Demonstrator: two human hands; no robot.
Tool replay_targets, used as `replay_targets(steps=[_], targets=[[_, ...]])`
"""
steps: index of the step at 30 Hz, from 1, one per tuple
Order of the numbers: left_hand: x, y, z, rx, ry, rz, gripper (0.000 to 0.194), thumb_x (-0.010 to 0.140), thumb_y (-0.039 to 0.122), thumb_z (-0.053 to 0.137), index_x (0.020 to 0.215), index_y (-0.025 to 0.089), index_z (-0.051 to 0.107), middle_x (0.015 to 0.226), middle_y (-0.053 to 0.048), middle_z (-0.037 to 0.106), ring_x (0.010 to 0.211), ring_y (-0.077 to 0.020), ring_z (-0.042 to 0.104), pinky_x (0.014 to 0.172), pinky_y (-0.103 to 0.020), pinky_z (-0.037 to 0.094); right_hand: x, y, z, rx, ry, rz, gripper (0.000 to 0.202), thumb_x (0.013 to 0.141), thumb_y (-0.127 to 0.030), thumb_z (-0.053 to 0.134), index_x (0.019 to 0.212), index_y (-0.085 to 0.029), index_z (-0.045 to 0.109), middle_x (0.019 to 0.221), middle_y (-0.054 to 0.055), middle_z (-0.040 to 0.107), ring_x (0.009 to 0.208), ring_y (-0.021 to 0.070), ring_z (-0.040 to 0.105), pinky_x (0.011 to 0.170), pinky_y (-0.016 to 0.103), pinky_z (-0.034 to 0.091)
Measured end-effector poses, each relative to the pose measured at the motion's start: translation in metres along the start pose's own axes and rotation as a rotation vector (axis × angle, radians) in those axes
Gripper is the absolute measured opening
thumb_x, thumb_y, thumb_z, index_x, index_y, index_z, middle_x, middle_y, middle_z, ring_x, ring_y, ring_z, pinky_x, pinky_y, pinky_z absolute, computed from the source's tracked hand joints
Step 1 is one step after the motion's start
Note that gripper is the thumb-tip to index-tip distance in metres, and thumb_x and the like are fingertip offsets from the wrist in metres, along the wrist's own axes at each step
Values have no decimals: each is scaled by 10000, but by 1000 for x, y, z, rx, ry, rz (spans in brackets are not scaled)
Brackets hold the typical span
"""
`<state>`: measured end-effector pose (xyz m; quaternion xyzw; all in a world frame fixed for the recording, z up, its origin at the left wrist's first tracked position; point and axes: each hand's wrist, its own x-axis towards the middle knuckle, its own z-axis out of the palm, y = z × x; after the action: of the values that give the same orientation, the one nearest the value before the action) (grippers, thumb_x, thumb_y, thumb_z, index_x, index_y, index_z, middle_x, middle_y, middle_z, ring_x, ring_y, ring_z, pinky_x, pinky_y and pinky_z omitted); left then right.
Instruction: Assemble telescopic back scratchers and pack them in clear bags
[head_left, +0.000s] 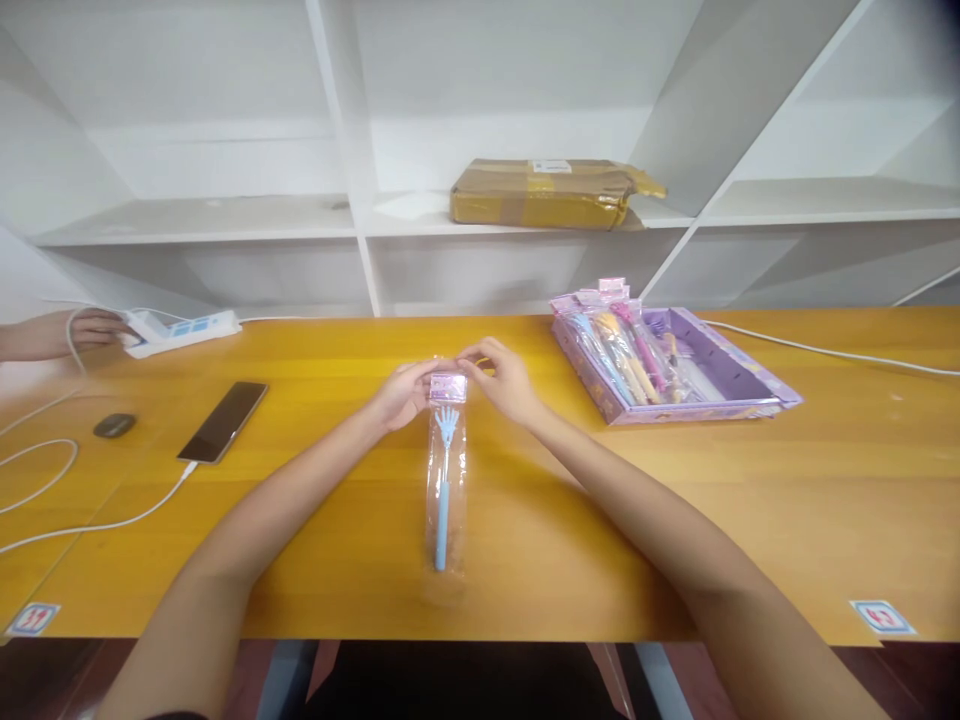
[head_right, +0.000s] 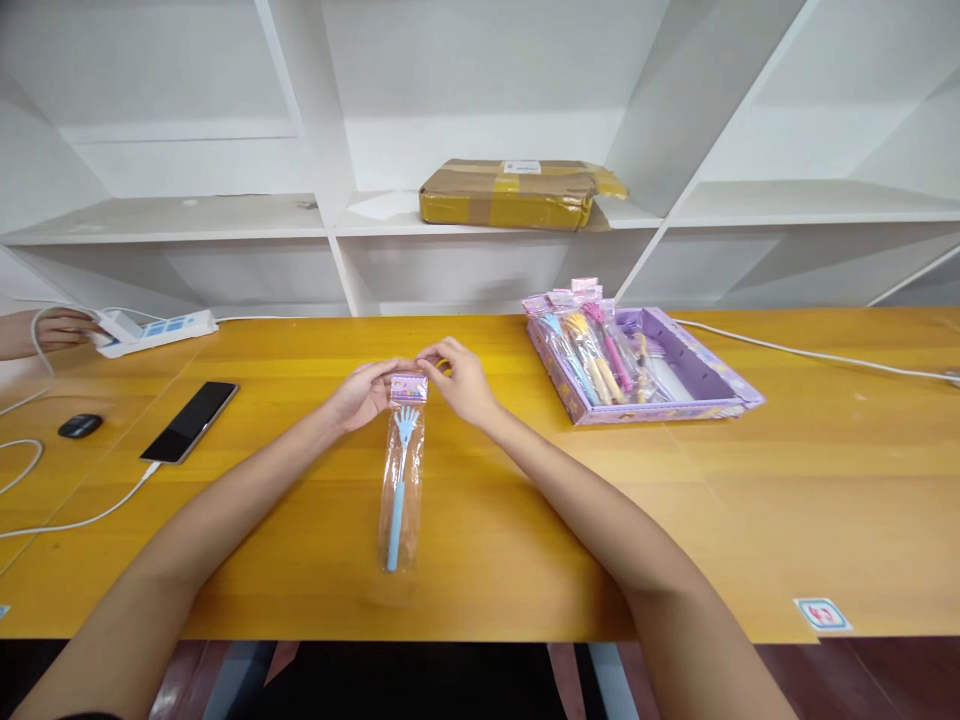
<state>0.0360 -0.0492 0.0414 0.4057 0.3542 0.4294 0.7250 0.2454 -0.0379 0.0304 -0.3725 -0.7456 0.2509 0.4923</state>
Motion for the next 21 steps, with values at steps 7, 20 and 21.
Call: replay_targets(steps=[7,20,21], targets=[[6,-15,-7,241,-16,-39,289,838,246,858,1095,118,817,1107,-167,833,970,-235,799,804,-316,628,2,6,-4,-58,51,-40,121,986,-324,695,956,-236,772,986,50,670,949,204,667,858,370,566],[7,-15,-11,288,-1,22,337,798,294,910,1078,130,821,1065,-140,831,931,-211,789,792,-288,606,-6,5,0,-231,-101,-219,134,1041,-322,624,980,-233,701,1098,90,621,1067,250,630,988,449,534],[7,-15,-11,288,-3,23,360,810,333,910,1097,134,820,1084,-143,828,944,-212,788,789,-286,604,-7,5,1,-225,-109,-218,153,1052,-332,603,973,-230,686,1097,91,620,1058,246,630,985,445,532]])
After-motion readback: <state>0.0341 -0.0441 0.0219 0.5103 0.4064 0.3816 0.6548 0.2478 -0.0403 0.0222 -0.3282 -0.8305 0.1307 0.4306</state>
